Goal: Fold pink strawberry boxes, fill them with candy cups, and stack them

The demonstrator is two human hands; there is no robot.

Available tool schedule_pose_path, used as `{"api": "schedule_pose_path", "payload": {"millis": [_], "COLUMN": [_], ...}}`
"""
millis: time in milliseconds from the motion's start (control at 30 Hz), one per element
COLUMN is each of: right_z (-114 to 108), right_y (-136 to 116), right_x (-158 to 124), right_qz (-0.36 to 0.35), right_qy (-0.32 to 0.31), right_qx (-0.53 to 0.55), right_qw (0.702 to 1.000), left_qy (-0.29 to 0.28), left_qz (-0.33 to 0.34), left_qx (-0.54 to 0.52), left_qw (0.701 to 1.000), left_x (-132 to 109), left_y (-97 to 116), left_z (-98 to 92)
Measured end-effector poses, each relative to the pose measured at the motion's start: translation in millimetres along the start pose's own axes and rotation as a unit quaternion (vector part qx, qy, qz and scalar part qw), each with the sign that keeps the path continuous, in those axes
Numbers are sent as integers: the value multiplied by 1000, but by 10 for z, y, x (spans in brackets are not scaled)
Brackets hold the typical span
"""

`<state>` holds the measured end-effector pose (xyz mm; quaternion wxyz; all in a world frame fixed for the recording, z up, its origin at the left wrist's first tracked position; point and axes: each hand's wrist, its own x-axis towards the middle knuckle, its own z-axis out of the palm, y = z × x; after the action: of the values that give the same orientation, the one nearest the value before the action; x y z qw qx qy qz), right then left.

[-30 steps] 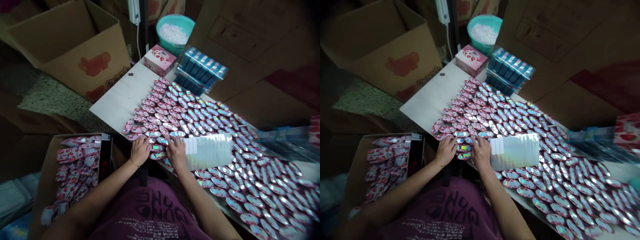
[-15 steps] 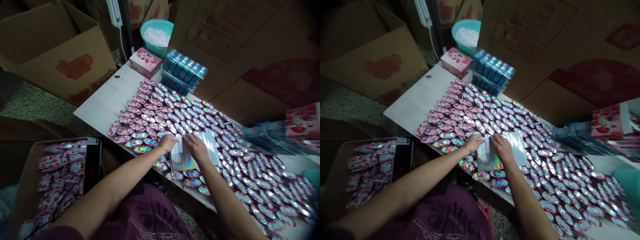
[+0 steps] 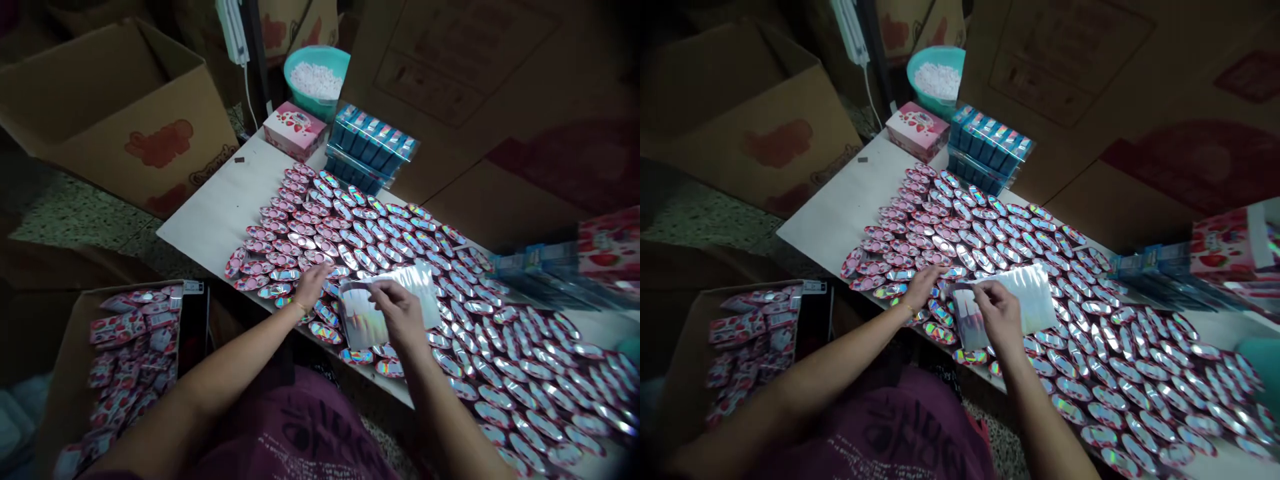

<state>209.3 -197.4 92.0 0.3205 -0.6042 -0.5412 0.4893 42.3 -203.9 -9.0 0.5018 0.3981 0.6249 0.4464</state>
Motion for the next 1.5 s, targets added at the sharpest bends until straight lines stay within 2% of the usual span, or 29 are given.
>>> {"api": "schedule_pose_path", "payload": {"millis": [100,233,367,567,733,800,900,1000,1067,1167,1267,1500], "right_z": [482,992,1291,1590,1723,1747,1763,1769,1777,1803,1825,1822], "right_y": [212,370,399,480,611,629,613,591,592,612,621,558], "right_x": [37,-29,-95,-16,95,122,137,131,123,118,123,120], "right_qz": [129,222,245,229,164,155,163,183,190,188,189,189], "right_qy": [45,82,109,203,273,288,299,296,295,302,308,307], "right_qx": [178,298,337,326,257,244,272,302,308,313,302,306], "right_qw": [974,925,903,895,913,913,900,887,884,881,882,881], "left_qy": [-22,-8,-35,-55,-86,-93,-100,-111,-126,-150,-139,-193], "left_qz": [-107,-162,-148,-127,-105,-105,-168,-261,-277,-231,-197,-159], "left_qx": [-158,-183,-134,-25,82,87,25,-77,-96,-28,21,2], "left_qw": [981,970,979,990,987,986,980,956,948,961,970,968], "left_x": [-182,-250,-101,254,457,500,542,567,577,589,604,659], "left_y": [83,208,170,13,51,55,59,94,120,128,109,30], "left_z": [-347,-649,-811,-963,-956,-929,-899,-897,-905,-919,-938,-1005]}}
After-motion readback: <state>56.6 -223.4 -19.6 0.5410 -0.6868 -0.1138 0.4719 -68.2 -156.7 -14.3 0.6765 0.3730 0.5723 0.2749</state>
